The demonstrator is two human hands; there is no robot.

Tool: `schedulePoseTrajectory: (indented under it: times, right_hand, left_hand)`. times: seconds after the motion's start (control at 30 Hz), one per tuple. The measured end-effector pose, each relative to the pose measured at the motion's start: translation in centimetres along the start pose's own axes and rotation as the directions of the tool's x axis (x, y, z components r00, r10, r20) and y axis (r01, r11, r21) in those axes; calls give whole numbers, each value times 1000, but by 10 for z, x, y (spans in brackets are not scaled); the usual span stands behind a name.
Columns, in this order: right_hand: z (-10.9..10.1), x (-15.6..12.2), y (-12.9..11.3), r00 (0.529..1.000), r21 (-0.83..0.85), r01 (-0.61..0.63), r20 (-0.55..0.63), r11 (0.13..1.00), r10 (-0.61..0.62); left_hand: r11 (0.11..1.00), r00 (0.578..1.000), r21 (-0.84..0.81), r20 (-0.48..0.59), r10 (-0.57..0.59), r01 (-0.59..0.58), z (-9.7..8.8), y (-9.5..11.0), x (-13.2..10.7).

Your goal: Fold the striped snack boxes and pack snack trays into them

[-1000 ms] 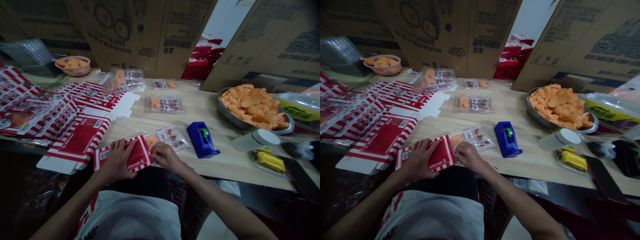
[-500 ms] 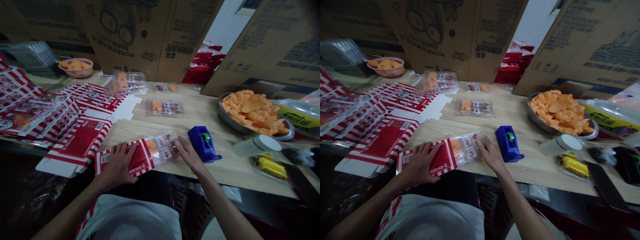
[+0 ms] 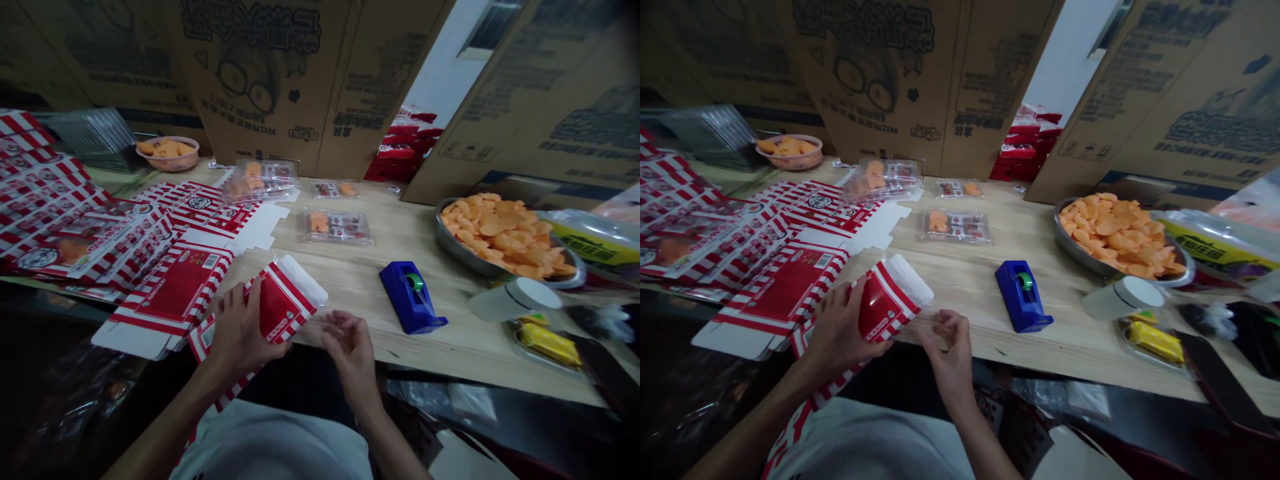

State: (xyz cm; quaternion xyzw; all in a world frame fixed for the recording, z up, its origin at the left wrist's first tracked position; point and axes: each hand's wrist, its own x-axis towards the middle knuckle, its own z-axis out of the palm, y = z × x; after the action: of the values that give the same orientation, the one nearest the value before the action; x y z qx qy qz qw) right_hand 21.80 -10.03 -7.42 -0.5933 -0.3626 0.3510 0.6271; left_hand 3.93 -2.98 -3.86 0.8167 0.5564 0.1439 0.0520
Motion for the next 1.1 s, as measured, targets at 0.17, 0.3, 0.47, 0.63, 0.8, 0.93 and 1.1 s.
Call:
schedulePoseTrajectory:
  times: [0.17,0.3,0.47,0.63,0.8,0.93,1.1]
  right_hand:
    - [19,-14,5,990,199,-137,73,970,125]
    - [13,-14,15,986,146,-138,117,980,121]
    - [2,-21,30,985,-55,-85,146,995,93]
    - [3,-24,29,972,-265,146,218,953,-88]
    - [4,-18,18,915,-329,342,331,880,-232]
    - [5,-15,12,920,-291,331,312,898,-238]
    - [10,-15,4,986,-144,122,132,982,-103]
  left_hand:
    - [950,993,-293,14,-114,113,17,8,-34]
    - [611,987,-776,105,-119,156,42,-2,-56]
    - [206,962,-940,267,-54,272,43,-12,-63]
    - [69,940,-937,340,-39,342,44,-18,-59]
    - [175,974,-970,135,-181,167,53,-23,-49]
    - [62,963,-985,141,-229,159,46,-21,-43]
    - [-176,917,-960,261,-300,216,35,-17,-38]
